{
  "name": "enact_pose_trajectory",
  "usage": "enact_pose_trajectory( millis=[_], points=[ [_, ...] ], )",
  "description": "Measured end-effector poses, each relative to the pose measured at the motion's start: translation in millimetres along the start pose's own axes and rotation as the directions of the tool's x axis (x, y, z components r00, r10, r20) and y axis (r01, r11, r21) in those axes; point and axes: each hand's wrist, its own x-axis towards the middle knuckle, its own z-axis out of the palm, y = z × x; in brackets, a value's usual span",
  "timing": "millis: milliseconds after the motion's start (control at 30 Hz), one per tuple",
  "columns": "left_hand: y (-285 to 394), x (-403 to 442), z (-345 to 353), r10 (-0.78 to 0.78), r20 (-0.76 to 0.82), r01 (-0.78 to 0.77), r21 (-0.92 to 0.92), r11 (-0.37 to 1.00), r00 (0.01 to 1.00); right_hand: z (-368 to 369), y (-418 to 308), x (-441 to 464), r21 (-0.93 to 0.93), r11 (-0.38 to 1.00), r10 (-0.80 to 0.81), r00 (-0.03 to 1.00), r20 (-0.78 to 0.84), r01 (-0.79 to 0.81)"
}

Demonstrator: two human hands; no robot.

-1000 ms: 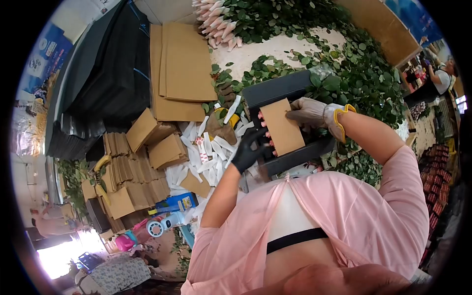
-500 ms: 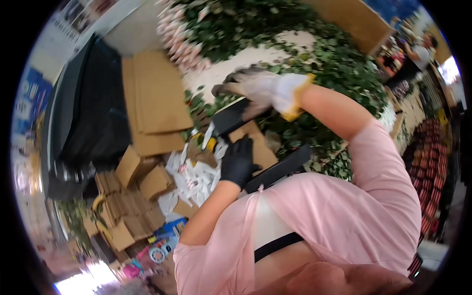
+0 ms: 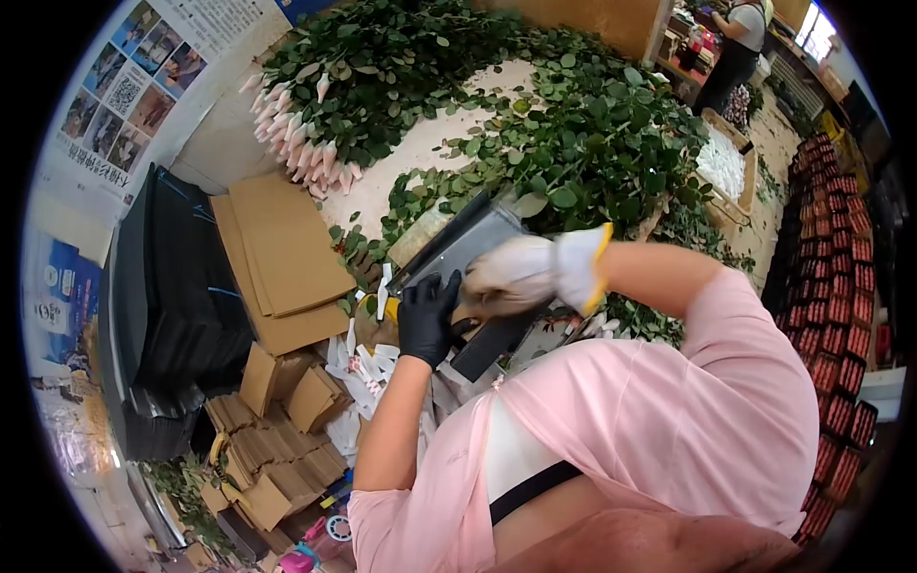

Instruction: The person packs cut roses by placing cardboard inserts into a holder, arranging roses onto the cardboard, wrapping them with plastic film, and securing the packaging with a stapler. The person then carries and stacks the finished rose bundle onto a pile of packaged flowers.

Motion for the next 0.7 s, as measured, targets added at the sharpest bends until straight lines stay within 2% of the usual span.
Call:
enact_pose_trajectory(
  millis=[33,67,100,133,233,267,300,333,367,400,467,500,533,600,633,700],
  points=[
    [-0.9,-3.3,0.8,-0.003,0.005,0.003,-0.005,1.0,1.0,9.1,-4.2,-11.5,0.009,0.985,-0.163,0.952,-0.259,0.172],
    [1.3,-6.1,1.7,-0.002,-0.036,0.001,-0.035,0.999,0.999,22.6,-12.7,-25.3,-0.029,0.942,-0.305,0.814,-0.494,0.336],
    [4.4,-5.5,2.2,-0.002,-0.084,-0.003,-0.063,0.998,0.996,30.7,-25.1,-44.8,-0.368,0.924,-0.281,0.839,-0.466,0.105],
    [7.6,-6.7,2.1,-0.005,-0.088,-0.001,-0.065,0.998,0.996,60.6,-19.3,-46.5,-0.582,0.813,-0.317,0.829,-0.46,-0.012],
    [10.4,-12.1,5.8,-0.049,-0.129,0.042,-0.058,0.997,0.99,85.6,-14.7,-31.3,-0.636,0.771,-0.409,0.738,-0.536,-0.035],
    [6.9,-10.3,6.1,-0.057,-0.136,0.049,-0.059,0.997,0.989,83.4,-14.7,-20.9,-0.702,0.705,-0.439,0.72,-0.538,-0.096],
    [2.6,-9.3,5.7,-0.002,-0.114,-0.012,-0.122,0.992,0.993,77.0,-20.0,-10.0,-0.757,0.634,-0.468,0.7,-0.539,-0.159],
    [-2.0,-6.6,3.5,0.056,-0.099,-0.073,-0.183,0.98,0.994,62.9,-26.6,-2.6,-0.645,0.748,-0.328,0.756,-0.566,-0.157],
    [-8.1,-5.2,-4.0,0.118,-0.163,-0.153,-0.223,0.963,0.98,51.1,-24.2,2.3,-0.664,0.743,-0.357,0.792,-0.496,-0.081],
    [-16.4,-5.4,-10.4,0.118,-0.162,-0.151,-0.212,0.965,0.98,41.7,-20.8,9.7,-0.677,0.736,-0.386,0.817,-0.428,-0.007],
    [-34.4,-3.1,-20.4,0.272,-0.144,-0.308,-0.409,0.859,0.951,35.3,-11.4,27.3,-0.694,0.719,-0.384,0.813,-0.438,-0.035],
    [-46.3,-2.2,-21.0,0.228,0.031,-0.183,-0.498,0.847,0.973,36.9,-0.5,35.7,-0.681,0.731,-0.334,0.851,-0.406,-0.038],
    [-49.9,-3.1,-22.5,0.165,0.039,-0.106,-0.616,0.781,0.986,38.3,10.5,44.1,-0.669,0.742,-0.282,0.884,-0.372,-0.044],
    [-49.7,-1.1,-28.8,0.14,0.126,-0.028,-0.639,0.769,0.982,50.9,23.1,59.6,-0.446,0.876,0.007,0.929,-0.37,-0.184],
    [-43.7,-4.8,-26.0,0.134,0.128,-0.022,-0.638,0.769,0.983,55.1,30.1,62.4,-0.444,0.878,0.003,0.93,-0.367,-0.178],
    [-20.8,-14.1,-16.5,-0.005,-0.155,-0.08,-0.543,0.836,0.988,59.4,44.0,64.6,-0.481,0.865,-0.11,0.881,-0.461,-0.144]
  ],
)
